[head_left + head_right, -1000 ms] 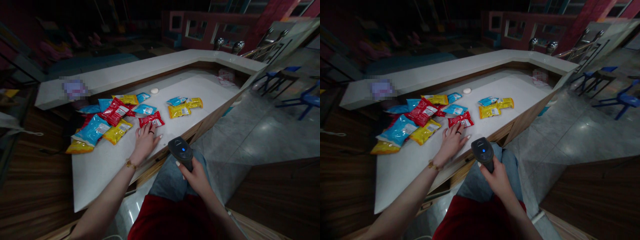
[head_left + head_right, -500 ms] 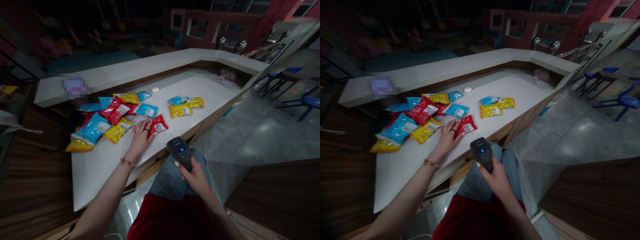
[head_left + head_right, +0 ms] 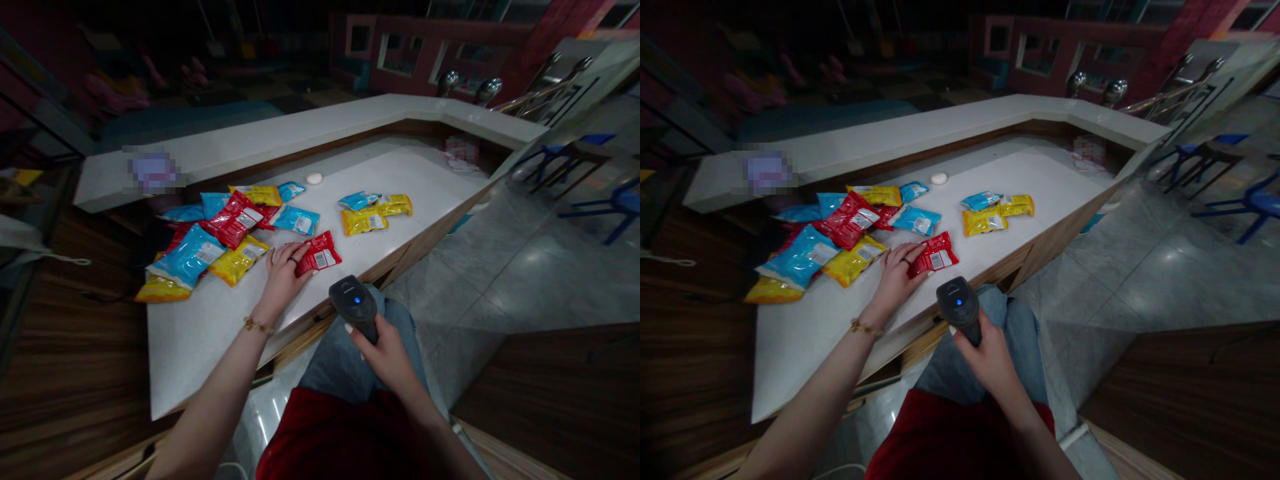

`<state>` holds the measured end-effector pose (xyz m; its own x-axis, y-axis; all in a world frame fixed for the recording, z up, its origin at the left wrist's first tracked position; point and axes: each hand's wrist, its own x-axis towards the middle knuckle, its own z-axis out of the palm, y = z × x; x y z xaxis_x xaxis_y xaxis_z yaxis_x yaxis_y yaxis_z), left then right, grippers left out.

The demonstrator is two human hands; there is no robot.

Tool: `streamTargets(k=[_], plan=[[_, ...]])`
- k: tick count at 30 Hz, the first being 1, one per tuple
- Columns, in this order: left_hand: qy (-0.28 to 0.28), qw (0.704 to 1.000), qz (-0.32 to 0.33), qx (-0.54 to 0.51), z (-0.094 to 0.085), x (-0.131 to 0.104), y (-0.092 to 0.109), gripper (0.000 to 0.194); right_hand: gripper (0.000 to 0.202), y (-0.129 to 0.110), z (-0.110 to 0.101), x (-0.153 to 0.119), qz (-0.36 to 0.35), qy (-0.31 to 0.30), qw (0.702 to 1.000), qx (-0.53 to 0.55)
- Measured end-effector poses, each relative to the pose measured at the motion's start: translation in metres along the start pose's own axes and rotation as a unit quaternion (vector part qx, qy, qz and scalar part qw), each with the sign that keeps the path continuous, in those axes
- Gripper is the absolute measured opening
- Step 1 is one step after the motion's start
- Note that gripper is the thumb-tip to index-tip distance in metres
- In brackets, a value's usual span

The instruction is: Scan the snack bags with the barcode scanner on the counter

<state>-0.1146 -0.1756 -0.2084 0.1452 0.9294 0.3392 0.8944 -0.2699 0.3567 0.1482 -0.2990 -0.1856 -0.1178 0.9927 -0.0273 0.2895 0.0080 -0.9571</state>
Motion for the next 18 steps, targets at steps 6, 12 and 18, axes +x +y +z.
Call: streamTargets(k=[6, 12, 18], plan=[[0.007, 1.0, -0.001, 0.001, 0.0, -0.0001, 0.0027, 0.062, 0.03, 0.0008, -0.0006, -0.0008, 0.007, -0.001, 1.0, -0.003], [0.007, 1.0, -0.017, 0.004, 0.0013, -0.001, 0.0052, 0.061, 0.032, -0.0022, -0.0012, -0.0018, 0.013, 0.001, 1.0, 0.009], [-0.002, 1.0, -0.016, 0.005, -0.0022, 0.0003, 0.0064, 0.06, 0.026, -0.0051, -0.001, -0.0022, 0.014, 0.012, 1.0, 0.015]])
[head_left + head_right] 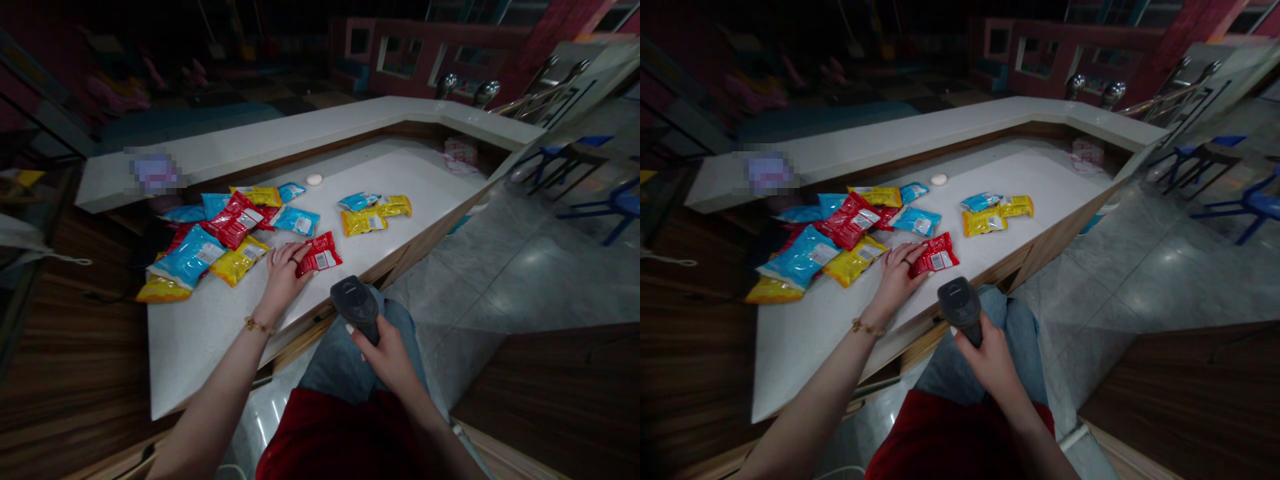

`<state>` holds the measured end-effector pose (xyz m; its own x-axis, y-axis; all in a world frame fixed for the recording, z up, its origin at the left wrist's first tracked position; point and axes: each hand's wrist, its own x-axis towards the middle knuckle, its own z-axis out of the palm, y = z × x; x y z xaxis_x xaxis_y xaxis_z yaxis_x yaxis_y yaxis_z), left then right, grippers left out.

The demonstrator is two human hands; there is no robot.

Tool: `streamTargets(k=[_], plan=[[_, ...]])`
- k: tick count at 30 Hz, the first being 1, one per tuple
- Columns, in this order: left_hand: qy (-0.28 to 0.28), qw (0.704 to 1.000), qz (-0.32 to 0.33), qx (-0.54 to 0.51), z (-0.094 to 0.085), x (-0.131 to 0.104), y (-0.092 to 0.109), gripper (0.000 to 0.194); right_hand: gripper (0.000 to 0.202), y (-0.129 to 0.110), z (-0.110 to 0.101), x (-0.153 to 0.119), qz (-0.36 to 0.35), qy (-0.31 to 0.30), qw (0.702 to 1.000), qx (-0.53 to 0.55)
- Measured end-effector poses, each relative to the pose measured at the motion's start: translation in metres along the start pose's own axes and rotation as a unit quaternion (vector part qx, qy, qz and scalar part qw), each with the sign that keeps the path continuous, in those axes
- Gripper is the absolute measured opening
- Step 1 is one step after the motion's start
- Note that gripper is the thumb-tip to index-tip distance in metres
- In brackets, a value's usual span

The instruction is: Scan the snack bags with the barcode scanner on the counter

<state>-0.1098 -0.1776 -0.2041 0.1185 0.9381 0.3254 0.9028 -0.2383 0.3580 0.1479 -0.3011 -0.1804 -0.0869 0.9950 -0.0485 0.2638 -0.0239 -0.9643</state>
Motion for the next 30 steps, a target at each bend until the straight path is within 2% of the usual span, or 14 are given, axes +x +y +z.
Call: streamTargets(k=[10, 14, 16, 19, 23, 26, 28, 30], plan=[[0.018, 1.0, 0.006, -0.01, -0.002, 0.001, 0.0, 0.055, 0.026, 0.003, -0.003, 0.0, 0.002, 0.013, 1.0, 0.015], [0.021, 0.999, 0.014, -0.029, -0.002, 0.016, 0.008, 0.052, 0.027, 0.006, -0.011, 0.001, 0.002, 0.025, 1.0, 0.009], [0.021, 0.999, 0.023, -0.039, -0.002, 0.033, 0.02, 0.052, 0.027, 0.008, -0.015, 0.001, 0.007, 0.028, 1.0, 0.004], [0.023, 0.997, 0.042, -0.055, 0.004, 0.072, 0.045, 0.051, 0.03, 0.011, -0.017, 0.0, 0.011, 0.03, 0.999, 0.007], [0.026, 0.995, 0.051, -0.086, 0.025, 0.137, 0.08, 0.049, 0.03, 0.013, -0.018, 0.001, 0.012, 0.034, 0.999, 0.011], [0.016, 0.995, 0.038, -0.092, 0.043, 0.176, 0.094, 0.054, 0.028, 0.014, -0.023, 0.004, 0.009, 0.048, 0.999, 0.008], [-0.006, 0.996, 0.022, -0.089, 0.052, 0.188, 0.096, 0.058, 0.027, 0.013, -0.026, 0.005, 0.002, 0.059, 0.998, 0.003], [-0.021, 0.996, 0.018, -0.088, 0.056, 0.187, 0.091, 0.058, 0.025, 0.013, -0.028, 0.006, -0.003, 0.066, 0.998, -0.002]])
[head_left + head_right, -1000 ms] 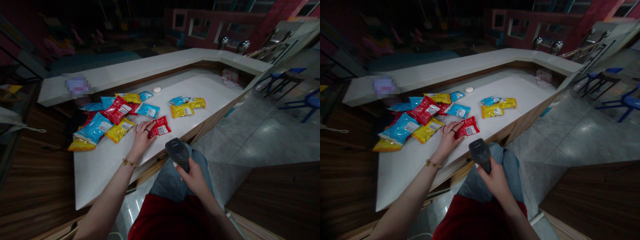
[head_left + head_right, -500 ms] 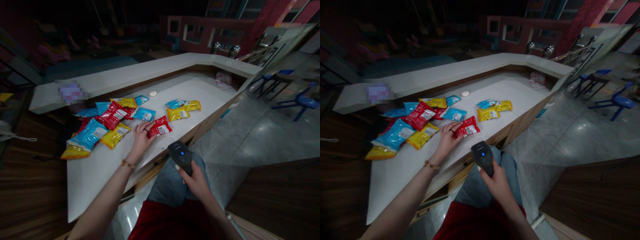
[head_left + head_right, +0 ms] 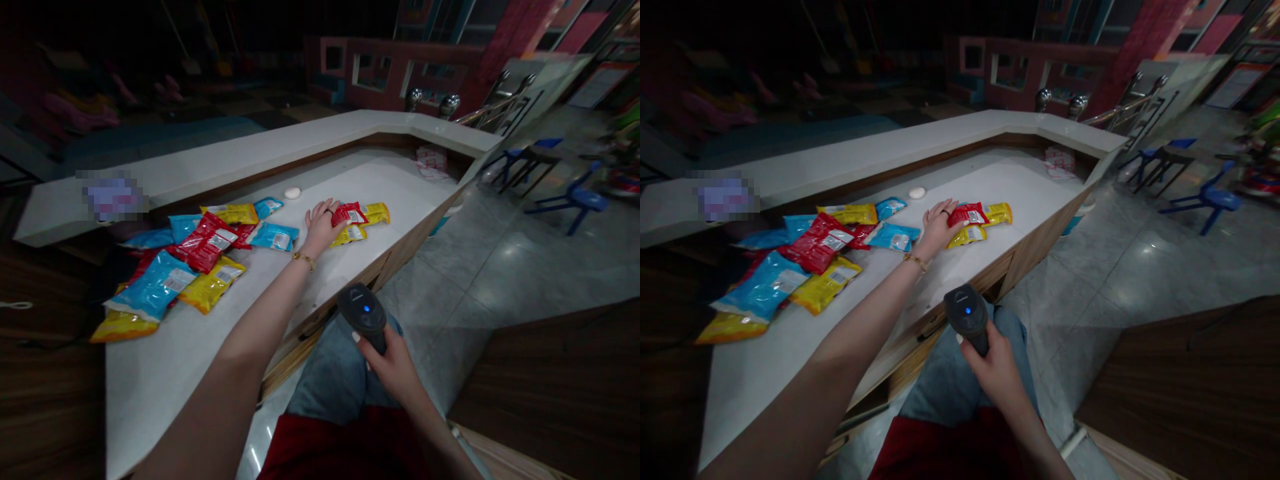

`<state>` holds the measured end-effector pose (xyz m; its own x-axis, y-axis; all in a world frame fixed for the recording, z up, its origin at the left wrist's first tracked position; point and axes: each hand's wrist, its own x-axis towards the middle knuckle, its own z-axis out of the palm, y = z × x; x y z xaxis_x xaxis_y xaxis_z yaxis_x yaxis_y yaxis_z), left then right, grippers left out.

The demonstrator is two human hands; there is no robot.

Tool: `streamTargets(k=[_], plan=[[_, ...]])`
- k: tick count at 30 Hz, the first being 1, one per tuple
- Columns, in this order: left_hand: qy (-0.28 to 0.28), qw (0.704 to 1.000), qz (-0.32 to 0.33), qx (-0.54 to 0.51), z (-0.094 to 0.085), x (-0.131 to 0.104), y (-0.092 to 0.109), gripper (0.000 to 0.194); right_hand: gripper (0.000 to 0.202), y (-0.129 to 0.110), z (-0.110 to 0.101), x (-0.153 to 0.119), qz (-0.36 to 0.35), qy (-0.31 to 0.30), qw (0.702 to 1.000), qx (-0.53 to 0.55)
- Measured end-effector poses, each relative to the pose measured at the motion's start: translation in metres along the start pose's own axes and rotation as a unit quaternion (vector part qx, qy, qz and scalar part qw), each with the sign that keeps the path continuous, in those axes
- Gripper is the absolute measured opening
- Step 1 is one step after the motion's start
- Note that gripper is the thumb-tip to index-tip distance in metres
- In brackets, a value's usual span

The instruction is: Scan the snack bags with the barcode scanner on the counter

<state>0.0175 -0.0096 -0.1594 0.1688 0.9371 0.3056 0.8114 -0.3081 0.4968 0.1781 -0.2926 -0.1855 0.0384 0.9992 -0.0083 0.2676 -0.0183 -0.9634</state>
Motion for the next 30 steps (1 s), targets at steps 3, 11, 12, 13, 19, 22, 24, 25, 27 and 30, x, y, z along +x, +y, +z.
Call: streamTargets(k=[3, 11, 12, 13, 19, 22, 24, 25, 27, 30], plan=[[0.011, 1.0, 0.013, -0.001, -0.004, -0.022, -0.016, 0.056, 0.025, 0.0, 0.001, 0.0, 0.005, -0.005, 1.0, 0.001], [0.076, 0.994, -0.038, 0.065, -0.043, -0.087, -0.09, 0.061, 0.026, -0.006, 0.012, -0.002, 0.006, -0.037, 0.999, 0.012], [0.072, 0.993, -0.045, 0.08, -0.047, -0.09, -0.099, 0.064, 0.026, -0.008, 0.012, -0.003, 0.007, -0.041, 0.999, 0.013], [0.066, 0.992, -0.052, 0.094, -0.052, -0.092, -0.106, 0.068, 0.027, -0.009, 0.013, -0.003, 0.008, -0.045, 0.999, 0.013], [0.008, 0.986, -0.075, 0.147, -0.062, -0.107, -0.108, 0.075, 0.028, -0.01, 0.013, -0.004, -0.008, -0.036, 0.999, 0.017], [0.003, 0.983, -0.064, 0.173, -0.063, -0.121, -0.09, 0.071, 0.027, -0.01, 0.011, -0.005, -0.01, -0.032, 0.999, 0.009], [-0.003, 0.981, -0.056, 0.186, -0.064, -0.132, -0.078, 0.067, 0.027, -0.009, 0.011, -0.006, -0.006, -0.036, 0.999, 0.004], [-0.006, 0.98, -0.051, 0.19, -0.064, -0.137, -0.072, 0.064, 0.027, -0.01, 0.01, -0.006, -0.004, -0.038, 0.999, 0.003], [-0.01, 0.98, -0.038, 0.195, -0.066, -0.149, -0.062, 0.061, 0.028, -0.01, 0.01, -0.007, 0.0, -0.04, 0.999, 0.004], [-0.019, 0.979, -0.023, 0.202, -0.069, -0.164, -0.049, 0.057, 0.029, -0.012, 0.011, -0.008, 0.005, -0.04, 0.999, 0.006]])
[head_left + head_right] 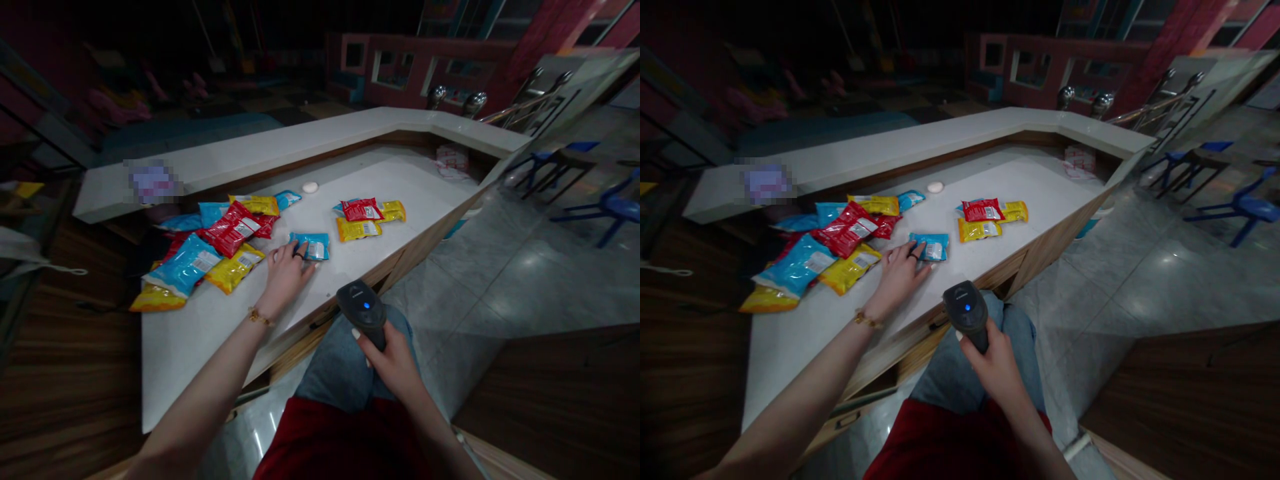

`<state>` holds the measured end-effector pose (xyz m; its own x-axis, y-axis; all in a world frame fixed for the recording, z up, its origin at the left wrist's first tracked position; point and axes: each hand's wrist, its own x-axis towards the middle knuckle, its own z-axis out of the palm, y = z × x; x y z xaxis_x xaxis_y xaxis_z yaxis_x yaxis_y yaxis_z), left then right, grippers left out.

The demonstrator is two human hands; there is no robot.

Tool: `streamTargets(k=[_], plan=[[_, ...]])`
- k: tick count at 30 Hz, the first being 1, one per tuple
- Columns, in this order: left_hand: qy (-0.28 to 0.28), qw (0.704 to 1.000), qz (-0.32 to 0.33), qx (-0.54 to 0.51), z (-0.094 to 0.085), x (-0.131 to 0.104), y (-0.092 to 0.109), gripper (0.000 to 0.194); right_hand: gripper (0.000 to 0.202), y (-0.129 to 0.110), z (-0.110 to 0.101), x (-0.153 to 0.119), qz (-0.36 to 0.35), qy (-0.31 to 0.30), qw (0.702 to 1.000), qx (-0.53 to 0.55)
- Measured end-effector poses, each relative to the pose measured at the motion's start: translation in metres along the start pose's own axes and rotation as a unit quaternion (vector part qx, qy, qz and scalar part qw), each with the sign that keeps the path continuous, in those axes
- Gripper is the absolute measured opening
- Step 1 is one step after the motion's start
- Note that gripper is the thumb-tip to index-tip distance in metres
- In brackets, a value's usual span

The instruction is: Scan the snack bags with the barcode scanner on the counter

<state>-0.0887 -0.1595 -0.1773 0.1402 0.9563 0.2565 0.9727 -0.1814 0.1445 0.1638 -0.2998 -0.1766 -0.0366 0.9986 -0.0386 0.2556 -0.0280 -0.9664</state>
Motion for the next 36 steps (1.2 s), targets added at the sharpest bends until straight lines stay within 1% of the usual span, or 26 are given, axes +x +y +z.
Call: streamTargets(k=[3, 5, 8, 12, 17, 20, 24, 31, 36], plan=[[0.0, 1.0, 0.001, -0.002, -0.006, -0.008, 0.003, 0.056, 0.029, -0.001, 0.001, -0.001, 0.002, 0.0, 1.0, 0.001], [0.001, 1.0, 0.008, -0.018, -0.007, -0.009, 0.001, 0.061, 0.029, 0.0, 0.001, -0.001, 0.004, -0.001, 1.0, 0.0], [-0.02, 0.998, 0.037, -0.04, 0.001, -0.009, -0.006, 0.069, 0.029, 0.002, 0.003, -0.002, 0.008, -0.008, 1.0, 0.004], [-0.063, 0.996, 0.053, -0.038, 0.015, -0.012, -0.012, 0.062, 0.03, 0.003, 0.004, -0.001, 0.01, -0.007, 1.0, 0.007], [-0.074, 0.995, 0.056, -0.029, 0.019, -0.014, -0.014, 0.057, 0.029, 0.002, 0.007, 0.001, 0.003, -0.003, 1.0, 0.005], [-0.07, 0.996, 0.053, -0.035, 0.02, -0.013, -0.015, 0.056, 0.03, 0.002, 0.01, 0.002, 0.0, -0.009, 1.0, 0.005], [-0.044, 0.996, 0.057, -0.049, 0.023, -0.013, -0.016, 0.054, 0.029, 0.001, 0.013, 0.002, -0.01, -0.019, 1.0, 0.001], [-0.027, 0.992, 0.06, -0.108, 0.023, -0.014, -0.022, 0.062, 0.033, 0.0, 0.015, 0.007, -0.026, -0.012, 1.0, -0.01], [-0.014, 0.989, 0.074, -0.128, 0.022, -0.013, -0.023, 0.064, 0.03, 0.001, 0.015, 0.009, -0.022, -0.01, 1.0, -0.017]])
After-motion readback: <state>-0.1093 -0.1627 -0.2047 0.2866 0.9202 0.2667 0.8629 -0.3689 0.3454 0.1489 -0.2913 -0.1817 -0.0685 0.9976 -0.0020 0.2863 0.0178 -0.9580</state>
